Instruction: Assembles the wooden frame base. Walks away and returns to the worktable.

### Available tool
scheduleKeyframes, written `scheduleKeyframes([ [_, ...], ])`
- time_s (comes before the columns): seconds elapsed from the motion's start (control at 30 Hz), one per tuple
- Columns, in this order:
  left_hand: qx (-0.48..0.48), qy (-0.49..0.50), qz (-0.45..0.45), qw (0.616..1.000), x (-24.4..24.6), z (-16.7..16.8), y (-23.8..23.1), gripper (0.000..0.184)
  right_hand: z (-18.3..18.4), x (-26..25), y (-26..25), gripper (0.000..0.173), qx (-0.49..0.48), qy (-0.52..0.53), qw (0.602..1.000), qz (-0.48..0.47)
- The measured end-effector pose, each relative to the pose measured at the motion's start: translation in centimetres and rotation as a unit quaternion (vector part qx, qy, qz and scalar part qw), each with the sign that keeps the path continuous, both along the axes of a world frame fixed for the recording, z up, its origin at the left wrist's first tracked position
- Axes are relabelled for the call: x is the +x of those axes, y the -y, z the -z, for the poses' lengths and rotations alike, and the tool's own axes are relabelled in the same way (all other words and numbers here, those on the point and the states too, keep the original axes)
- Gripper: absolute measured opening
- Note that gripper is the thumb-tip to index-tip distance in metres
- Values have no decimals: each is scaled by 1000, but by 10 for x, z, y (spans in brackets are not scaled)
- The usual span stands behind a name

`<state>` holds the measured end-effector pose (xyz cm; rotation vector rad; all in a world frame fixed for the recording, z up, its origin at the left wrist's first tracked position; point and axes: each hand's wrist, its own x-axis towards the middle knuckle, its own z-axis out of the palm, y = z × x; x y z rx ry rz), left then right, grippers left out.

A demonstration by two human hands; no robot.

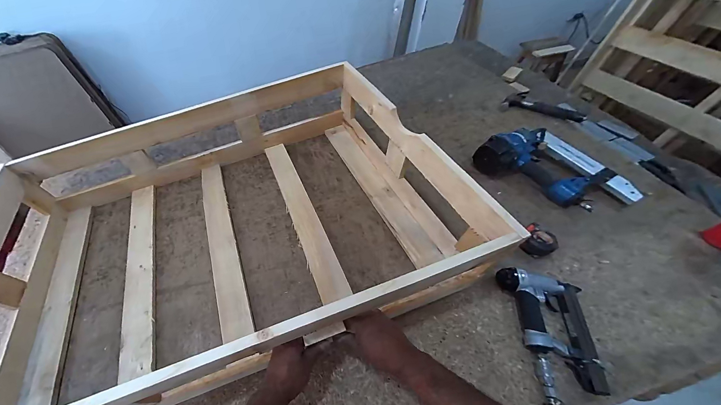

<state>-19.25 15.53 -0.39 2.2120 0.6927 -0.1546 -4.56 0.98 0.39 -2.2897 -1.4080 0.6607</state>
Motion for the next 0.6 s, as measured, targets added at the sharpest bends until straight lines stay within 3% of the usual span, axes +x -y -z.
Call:
scheduleKeyframes([
  [0.37,-16,-22,30,999,0,-7,-5,59,16,4,6,38,77,23,996,-28],
  [0.47,4,22,-53,998,-5,-1,9,62,6,-6,13,44,35,-6,999,-16],
  [0.53,1,80,-140,987,-16,3,29,60,9,-23,27,45,41,-13,998,39],
  [0.6,-60,120,-150,980,-32,5,51,61,16,-45,38,45,52,-48,991,118],
])
